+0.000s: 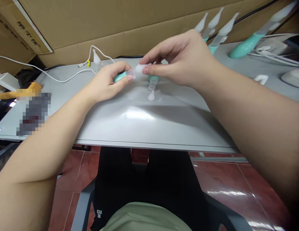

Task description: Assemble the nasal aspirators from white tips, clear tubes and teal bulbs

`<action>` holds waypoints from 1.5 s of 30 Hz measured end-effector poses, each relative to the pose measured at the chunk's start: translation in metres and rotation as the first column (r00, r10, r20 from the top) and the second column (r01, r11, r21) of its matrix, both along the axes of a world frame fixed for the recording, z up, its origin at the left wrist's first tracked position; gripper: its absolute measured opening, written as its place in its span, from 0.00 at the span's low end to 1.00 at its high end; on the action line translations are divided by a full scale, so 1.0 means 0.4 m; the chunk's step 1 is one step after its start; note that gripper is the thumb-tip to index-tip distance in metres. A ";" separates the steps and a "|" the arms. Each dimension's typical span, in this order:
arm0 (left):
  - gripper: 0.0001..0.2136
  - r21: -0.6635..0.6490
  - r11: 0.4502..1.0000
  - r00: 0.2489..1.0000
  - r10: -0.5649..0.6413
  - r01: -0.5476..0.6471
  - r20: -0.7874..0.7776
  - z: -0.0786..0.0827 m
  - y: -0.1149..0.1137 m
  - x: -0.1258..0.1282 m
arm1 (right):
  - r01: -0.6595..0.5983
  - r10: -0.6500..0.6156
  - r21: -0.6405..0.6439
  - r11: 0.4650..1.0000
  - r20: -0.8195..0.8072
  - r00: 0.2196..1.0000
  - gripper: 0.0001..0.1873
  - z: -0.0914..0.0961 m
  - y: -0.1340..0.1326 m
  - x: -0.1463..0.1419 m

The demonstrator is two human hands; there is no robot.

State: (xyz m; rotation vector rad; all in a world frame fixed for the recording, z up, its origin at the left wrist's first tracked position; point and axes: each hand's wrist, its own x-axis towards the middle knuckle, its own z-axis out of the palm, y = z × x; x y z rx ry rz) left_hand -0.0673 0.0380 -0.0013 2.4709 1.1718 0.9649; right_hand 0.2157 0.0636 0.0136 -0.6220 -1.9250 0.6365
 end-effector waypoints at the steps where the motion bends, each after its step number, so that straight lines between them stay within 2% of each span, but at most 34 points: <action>1: 0.25 0.002 1.000 1.000 0.005 -0.005 0.000 0.002 -0.001 0.000 | 0.003 -0.003 0.000 1.000 -0.001 1.000 0.28 -0.001 -0.003 0.001; 6: 0.20 0.037 0.999 1.000 0.030 -0.030 -0.004 0.002 0.001 0.000 | 0.013 -0.014 -0.002 1.000 -0.019 1.000 0.22 -0.002 -0.012 0.006; 10: 0.16 0.072 0.996 0.998 0.057 -0.055 -0.027 0.000 -0.004 0.003 | 0.013 -0.012 0.027 1.000 -0.042 0.999 0.24 -0.001 -0.013 0.004; 18: 0.14 0.090 0.993 0.997 0.074 -0.071 -0.036 0.002 -0.016 0.004 | -0.011 0.011 0.083 0.996 -0.009 1.000 0.27 -0.006 0.001 0.003; 24: 0.14 0.087 0.992 0.994 0.094 -0.088 -0.063 0.004 -0.021 0.003 | -0.052 0.042 0.173 0.984 0.063 0.997 0.27 -0.017 0.035 0.015; 31: 0.16 0.106 0.976 0.947 0.210 -0.190 -0.241 0.029 -0.056 0.016 | -0.070 -0.004 0.325 0.943 0.220 0.975 0.23 -0.017 0.048 0.033; 34: 0.15 0.109 0.974 0.941 0.219 -0.197 -0.257 0.033 -0.059 0.018 | -0.049 -0.033 0.331 0.942 0.239 0.971 0.25 -0.018 0.052 0.029; 39: 0.13 0.098 0.976 0.932 0.214 -0.193 -0.294 0.038 -0.062 0.019 | -0.048 -0.002 0.204 0.978 0.241 0.971 0.27 -0.019 0.076 0.023; 45: 0.10 0.081 0.975 0.924 0.223 -0.208 -0.310 0.040 -0.069 0.026 | -0.101 -0.022 0.317 0.943 0.361 0.932 0.26 -0.017 0.058 0.033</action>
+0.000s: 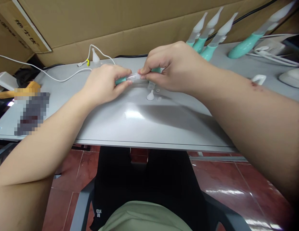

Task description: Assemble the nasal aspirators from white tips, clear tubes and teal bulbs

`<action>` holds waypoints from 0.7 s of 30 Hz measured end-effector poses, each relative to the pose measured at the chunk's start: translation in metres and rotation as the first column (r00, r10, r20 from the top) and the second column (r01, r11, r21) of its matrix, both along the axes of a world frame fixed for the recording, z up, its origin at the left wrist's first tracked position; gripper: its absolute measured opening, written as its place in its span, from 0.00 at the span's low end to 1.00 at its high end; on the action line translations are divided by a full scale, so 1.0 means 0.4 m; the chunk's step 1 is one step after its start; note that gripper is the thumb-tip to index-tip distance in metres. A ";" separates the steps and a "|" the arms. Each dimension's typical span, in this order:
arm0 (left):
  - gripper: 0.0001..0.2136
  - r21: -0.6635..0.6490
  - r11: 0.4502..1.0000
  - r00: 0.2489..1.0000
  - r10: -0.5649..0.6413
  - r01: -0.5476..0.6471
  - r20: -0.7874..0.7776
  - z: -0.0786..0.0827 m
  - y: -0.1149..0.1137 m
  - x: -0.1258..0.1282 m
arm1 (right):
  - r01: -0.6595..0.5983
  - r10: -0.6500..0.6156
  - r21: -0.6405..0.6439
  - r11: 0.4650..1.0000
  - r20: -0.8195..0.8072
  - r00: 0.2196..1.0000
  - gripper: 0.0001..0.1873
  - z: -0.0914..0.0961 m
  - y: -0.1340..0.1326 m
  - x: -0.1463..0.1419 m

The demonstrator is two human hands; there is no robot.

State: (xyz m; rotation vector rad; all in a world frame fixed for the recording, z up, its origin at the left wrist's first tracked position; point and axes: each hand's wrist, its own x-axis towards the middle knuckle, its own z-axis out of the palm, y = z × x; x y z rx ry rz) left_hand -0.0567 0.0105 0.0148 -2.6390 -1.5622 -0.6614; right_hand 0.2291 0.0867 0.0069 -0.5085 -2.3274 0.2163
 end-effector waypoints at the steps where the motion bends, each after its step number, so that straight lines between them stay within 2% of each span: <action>1: 0.09 -0.007 1.000 1.000 -0.008 0.008 0.018 -0.001 0.002 0.000 | 0.003 -0.003 -0.008 1.000 0.001 1.000 0.27 0.000 -0.004 -0.001; 3: 0.08 -0.028 0.999 0.995 -0.043 0.045 0.089 -0.006 0.010 -0.001 | 0.019 -0.022 -0.068 0.998 -0.044 0.999 0.27 0.000 -0.009 -0.007; 5: 0.07 -0.049 0.994 0.977 -0.091 0.102 0.193 -0.013 0.022 -0.004 | 0.017 -0.043 -0.186 0.982 -0.133 0.990 0.27 -0.001 -0.011 -0.018; 8: 0.08 -0.064 0.983 0.935 -0.144 0.173 0.323 -0.022 0.039 -0.008 | -0.047 -0.053 -0.368 0.929 -0.255 0.966 0.28 -0.002 -0.010 -0.034; 10: 0.07 -0.052 0.980 0.918 -0.163 0.195 0.361 -0.026 0.046 -0.009 | -0.088 -0.045 -0.427 0.900 -0.292 0.956 0.28 -0.001 -0.010 -0.039; 14: 0.08 -0.033 0.976 0.910 -0.189 0.217 0.369 -0.028 0.048 -0.010 | -0.082 -0.051 -0.436 0.896 -0.284 0.958 0.30 0.002 -0.016 -0.039; 21: 0.09 -0.025 0.977 0.926 -0.191 0.210 0.327 -0.039 0.047 -0.004 | 0.013 -0.072 -0.323 0.946 -0.172 0.982 0.26 0.003 -0.026 -0.029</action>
